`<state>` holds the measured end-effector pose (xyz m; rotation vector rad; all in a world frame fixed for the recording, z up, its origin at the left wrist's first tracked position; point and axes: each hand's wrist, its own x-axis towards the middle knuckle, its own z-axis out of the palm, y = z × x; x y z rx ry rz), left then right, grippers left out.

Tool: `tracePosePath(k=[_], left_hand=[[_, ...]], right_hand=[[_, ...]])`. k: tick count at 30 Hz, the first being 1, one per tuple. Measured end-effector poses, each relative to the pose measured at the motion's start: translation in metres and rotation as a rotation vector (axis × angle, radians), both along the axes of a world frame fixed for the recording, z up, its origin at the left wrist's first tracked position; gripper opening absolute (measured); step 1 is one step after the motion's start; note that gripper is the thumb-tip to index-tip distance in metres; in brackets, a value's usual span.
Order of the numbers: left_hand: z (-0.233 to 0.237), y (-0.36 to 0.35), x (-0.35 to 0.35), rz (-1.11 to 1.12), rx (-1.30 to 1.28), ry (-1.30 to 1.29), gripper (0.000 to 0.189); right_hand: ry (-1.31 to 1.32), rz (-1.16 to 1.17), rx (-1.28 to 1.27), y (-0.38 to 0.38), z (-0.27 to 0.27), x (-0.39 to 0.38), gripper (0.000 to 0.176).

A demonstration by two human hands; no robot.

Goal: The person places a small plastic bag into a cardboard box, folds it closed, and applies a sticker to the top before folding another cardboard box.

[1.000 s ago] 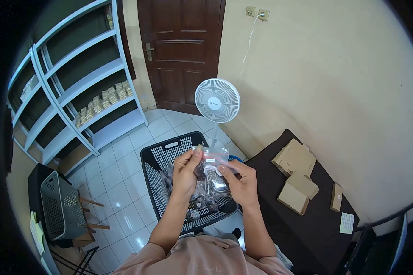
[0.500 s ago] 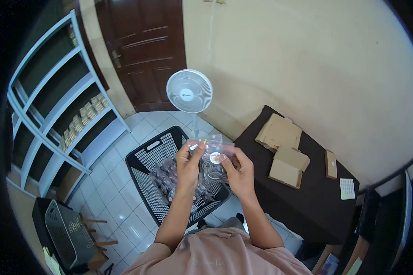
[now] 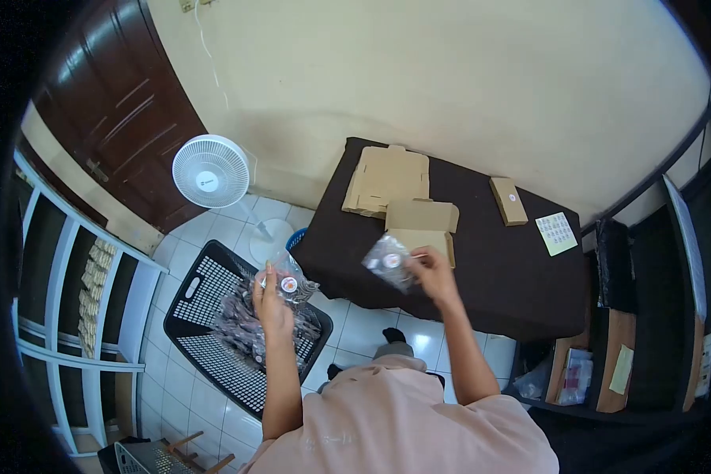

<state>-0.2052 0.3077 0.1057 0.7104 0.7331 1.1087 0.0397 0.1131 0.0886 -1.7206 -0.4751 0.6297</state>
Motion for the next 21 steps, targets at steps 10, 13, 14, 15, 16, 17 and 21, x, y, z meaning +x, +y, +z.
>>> tracePosePath(k=[10,13,14,15,16,17,21], left_hand=[[0.006,-0.021,0.09,-0.134,-0.035,-0.082,0.02],[0.006,-0.024,0.11,-0.126,0.045,-0.01,0.019],[0.01,-0.025,0.117,-0.129,0.07,0.022,0.019],[0.015,-0.025,0.124,-0.12,0.074,0.026,0.019],[0.02,-0.027,0.132,-0.127,0.099,0.066,0.019],[0.023,-0.031,0.14,-0.136,0.119,0.106,0.018],[0.027,-0.044,0.181,-0.232,0.215,0.141,0.02]], right_hand=[[-0.547,0.215,-0.561,0.015,-0.117,0.165,0.016],[-0.833,0.439,-0.91,0.018,-0.129,0.171,0.021],[-0.832,0.451,-0.9,0.017,-0.119,0.167,0.021],[-0.902,0.348,-0.698,0.02,-0.098,0.159,0.025],[-0.964,0.244,-0.495,0.022,-0.077,0.152,0.03],[-0.907,0.304,-0.418,0.027,-0.058,0.148,0.034],[0.186,0.439,0.329,0.047,0.016,0.103,0.027]])
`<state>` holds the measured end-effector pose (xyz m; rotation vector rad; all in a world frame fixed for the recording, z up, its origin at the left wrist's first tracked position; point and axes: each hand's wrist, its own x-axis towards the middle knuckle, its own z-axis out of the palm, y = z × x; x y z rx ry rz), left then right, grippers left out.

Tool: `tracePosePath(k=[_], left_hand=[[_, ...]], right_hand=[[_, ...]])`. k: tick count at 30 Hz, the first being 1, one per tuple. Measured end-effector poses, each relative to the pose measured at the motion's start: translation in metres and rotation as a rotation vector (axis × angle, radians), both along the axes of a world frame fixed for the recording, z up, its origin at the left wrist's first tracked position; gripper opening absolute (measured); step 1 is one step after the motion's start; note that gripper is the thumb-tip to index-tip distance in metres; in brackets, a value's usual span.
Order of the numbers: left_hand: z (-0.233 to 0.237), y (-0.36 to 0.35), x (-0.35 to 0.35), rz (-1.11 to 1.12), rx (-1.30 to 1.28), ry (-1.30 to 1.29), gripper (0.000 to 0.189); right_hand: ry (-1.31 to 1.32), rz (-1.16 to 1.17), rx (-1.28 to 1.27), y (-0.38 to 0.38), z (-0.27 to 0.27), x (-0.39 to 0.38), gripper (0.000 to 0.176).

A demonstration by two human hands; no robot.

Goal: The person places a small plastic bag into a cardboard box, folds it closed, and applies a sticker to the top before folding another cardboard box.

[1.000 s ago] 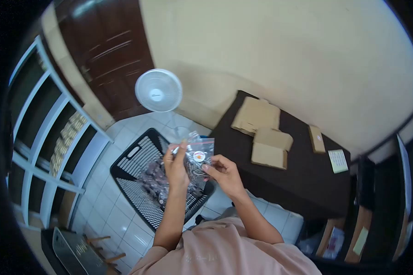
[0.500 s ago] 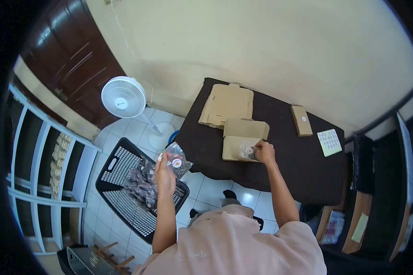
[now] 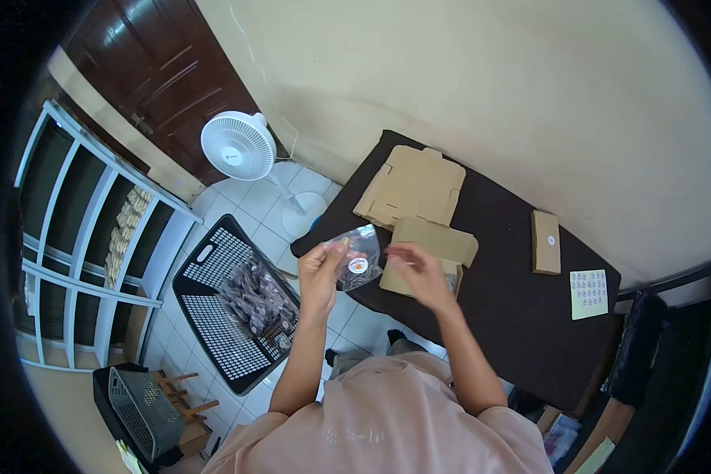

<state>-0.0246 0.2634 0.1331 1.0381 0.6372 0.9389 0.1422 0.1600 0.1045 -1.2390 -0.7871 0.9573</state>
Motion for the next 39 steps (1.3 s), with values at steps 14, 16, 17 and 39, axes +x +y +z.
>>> tracePosePath(k=[14,16,17,39], left_hand=[[-0.034,-0.037,0.036,-0.089,-0.236,0.007,0.022],[-0.049,-0.045,0.033,-0.049,-0.316,-0.032,0.021],[-0.057,-0.05,0.03,-0.007,-0.386,-0.075,0.02],[-0.112,-0.08,-0.059,-0.764,-0.171,0.226,0.033]], right_hand=[[0.1,0.115,-0.067,-0.035,-0.017,-0.005,0.023],[-0.001,0.253,-0.06,-0.046,-0.02,0.001,0.029],[0.004,0.251,-0.071,-0.053,-0.024,0.006,0.029],[-0.352,0.696,-0.162,-0.095,-0.014,-0.001,0.017]])
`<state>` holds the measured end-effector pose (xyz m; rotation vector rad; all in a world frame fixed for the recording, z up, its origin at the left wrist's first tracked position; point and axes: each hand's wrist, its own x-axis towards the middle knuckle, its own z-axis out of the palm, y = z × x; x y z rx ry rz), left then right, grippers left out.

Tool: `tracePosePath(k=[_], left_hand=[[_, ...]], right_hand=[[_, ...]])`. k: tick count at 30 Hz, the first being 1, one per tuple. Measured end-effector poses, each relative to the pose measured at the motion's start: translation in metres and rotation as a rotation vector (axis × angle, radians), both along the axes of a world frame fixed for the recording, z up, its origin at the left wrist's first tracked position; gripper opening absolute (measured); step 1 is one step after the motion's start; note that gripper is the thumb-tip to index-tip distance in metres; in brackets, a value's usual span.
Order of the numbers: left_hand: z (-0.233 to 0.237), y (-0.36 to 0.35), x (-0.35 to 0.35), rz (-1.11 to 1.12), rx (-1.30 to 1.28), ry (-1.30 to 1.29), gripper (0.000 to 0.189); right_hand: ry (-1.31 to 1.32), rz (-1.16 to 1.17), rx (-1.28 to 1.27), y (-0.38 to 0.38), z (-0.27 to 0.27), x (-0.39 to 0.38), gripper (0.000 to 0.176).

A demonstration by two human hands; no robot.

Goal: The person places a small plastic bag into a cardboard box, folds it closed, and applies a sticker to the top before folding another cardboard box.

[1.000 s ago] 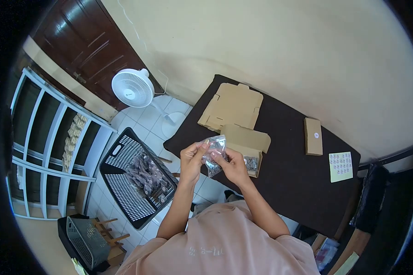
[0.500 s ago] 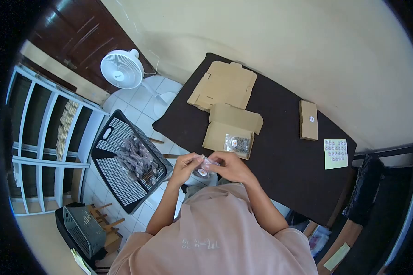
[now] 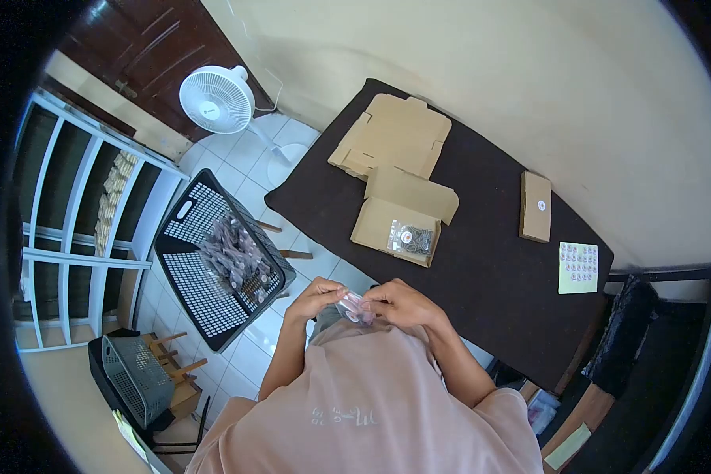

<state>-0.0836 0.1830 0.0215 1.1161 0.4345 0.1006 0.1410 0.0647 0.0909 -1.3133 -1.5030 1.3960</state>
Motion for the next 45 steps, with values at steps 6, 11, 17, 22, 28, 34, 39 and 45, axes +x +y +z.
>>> tracePosePath(k=[6,11,17,22,28,34,39,45], left_hand=[[-0.003,0.001,0.012,0.041,0.024,-0.015,0.033],[-0.02,0.004,0.01,0.036,0.029,-0.078,0.034],[-0.02,0.003,0.002,-0.018,0.089,-0.033,0.031],[-0.01,0.014,0.012,0.152,0.232,-0.013,0.03],[-0.018,0.036,0.001,0.603,0.192,0.375,0.035],[-0.03,0.02,-0.001,0.55,0.154,0.36,0.034],[-0.038,0.013,0.002,0.524,0.222,0.417,0.032],[-0.043,0.015,0.015,0.464,0.353,0.4,0.03]], right_hand=[[0.112,0.132,-0.015,0.004,0.004,0.015,0.018],[0.116,0.128,-0.039,0.003,0.016,0.022,0.02],[0.134,0.109,-0.028,-0.009,0.007,0.016,0.02],[0.342,-0.153,-0.238,-0.004,-0.02,0.01,0.023],[0.457,-0.656,-0.256,0.044,-0.053,0.0,0.021],[0.59,-0.996,-0.406,0.048,-0.107,-0.003,0.02],[0.138,-0.875,-0.66,0.026,-0.109,0.015,0.033],[-0.626,-0.891,0.084,0.034,-0.102,0.013,0.024]])
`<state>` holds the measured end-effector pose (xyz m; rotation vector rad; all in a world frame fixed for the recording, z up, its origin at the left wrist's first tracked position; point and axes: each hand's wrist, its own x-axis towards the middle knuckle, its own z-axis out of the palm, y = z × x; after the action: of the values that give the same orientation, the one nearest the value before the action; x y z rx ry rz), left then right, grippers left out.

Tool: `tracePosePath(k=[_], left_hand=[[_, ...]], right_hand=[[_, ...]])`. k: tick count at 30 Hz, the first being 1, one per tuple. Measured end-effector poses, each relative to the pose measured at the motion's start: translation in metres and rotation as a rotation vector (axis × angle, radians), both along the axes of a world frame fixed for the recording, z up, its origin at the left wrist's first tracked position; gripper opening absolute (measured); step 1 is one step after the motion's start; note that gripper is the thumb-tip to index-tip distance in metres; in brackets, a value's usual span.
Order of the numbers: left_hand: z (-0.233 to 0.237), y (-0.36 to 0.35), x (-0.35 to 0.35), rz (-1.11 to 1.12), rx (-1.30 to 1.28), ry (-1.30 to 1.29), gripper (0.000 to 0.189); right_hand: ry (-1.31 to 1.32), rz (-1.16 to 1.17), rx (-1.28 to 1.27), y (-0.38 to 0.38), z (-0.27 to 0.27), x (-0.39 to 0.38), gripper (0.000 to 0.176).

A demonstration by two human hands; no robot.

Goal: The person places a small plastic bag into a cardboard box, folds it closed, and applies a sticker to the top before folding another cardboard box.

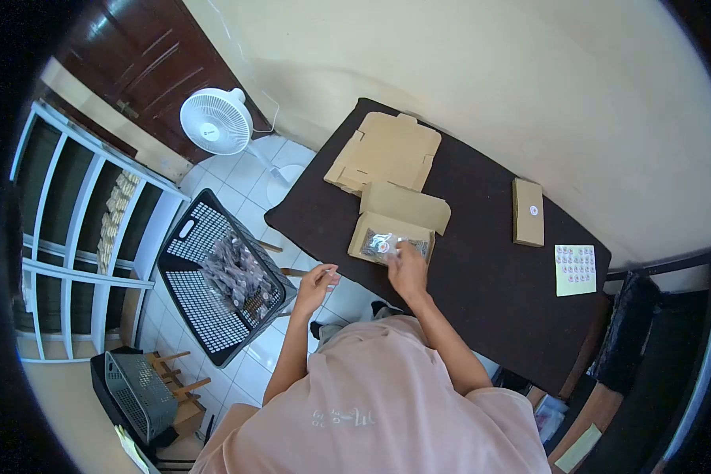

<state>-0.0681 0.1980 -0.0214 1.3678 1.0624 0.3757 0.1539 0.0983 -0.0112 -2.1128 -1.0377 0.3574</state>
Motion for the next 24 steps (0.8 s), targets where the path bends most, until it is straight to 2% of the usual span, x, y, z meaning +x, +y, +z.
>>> tracePosePath(k=[1,2,3,5,9,11,15,16,17,18,19,21,22,23,24], left_hand=[[0.0,0.0,0.005,-0.02,0.013,-0.004,0.03],[0.0,0.001,0.011,-0.028,0.013,-0.004,0.03],[-0.001,0.002,0.018,-0.056,0.009,-0.011,0.03],[0.001,0.004,0.032,-0.087,0.009,-0.02,0.03],[0.009,0.023,0.05,-0.126,0.084,-0.072,0.027],[0.006,0.036,0.053,-0.116,0.098,-0.089,0.026],[0.004,0.067,0.057,0.027,0.096,-0.055,0.024],[0.005,0.073,0.062,0.033,0.088,0.016,0.024],[0.007,0.079,0.066,0.039,0.079,0.088,0.025],[-0.005,0.086,0.073,0.035,0.081,0.053,0.03],[-0.009,0.089,0.085,0.033,0.082,0.052,0.03],[-0.023,0.093,0.109,0.046,0.244,0.102,0.038],[-0.06,0.103,0.118,0.052,0.334,0.103,0.045],[-0.057,0.103,0.126,0.052,0.338,0.1,0.045],[-0.05,0.098,0.135,0.045,0.227,0.135,0.049]], right_hand=[[-0.155,0.166,0.187,0.004,-0.004,-0.002,0.02],[-0.057,0.25,0.108,0.01,-0.008,-0.005,0.019],[-0.059,0.243,0.108,0.016,-0.015,-0.009,0.019],[-0.102,0.369,-0.07,0.029,-0.038,-0.014,0.023],[0.059,0.452,-0.092,0.048,-0.039,0.0,0.024],[0.18,0.18,-0.025,0.042,-0.019,0.016,0.024],[0.135,-0.467,0.108,0.019,-0.034,0.083,0.023],[0.134,-0.464,0.109,0.014,-0.035,0.095,0.023],[0.232,-0.554,0.04,0.009,-0.036,0.106,0.034],[0.33,-0.644,-0.029,0.007,-0.037,0.111,0.047],[0.33,-0.646,-0.028,0.008,-0.039,0.112,0.047],[0.727,-0.621,-0.008,0.011,-0.044,0.114,0.045],[0.768,-0.618,-0.002,0.015,-0.045,0.111,0.041],[0.773,-0.629,0.018,0.018,-0.042,0.106,0.03],[0.761,-0.617,-0.009,0.021,-0.05,0.106,0.027]])
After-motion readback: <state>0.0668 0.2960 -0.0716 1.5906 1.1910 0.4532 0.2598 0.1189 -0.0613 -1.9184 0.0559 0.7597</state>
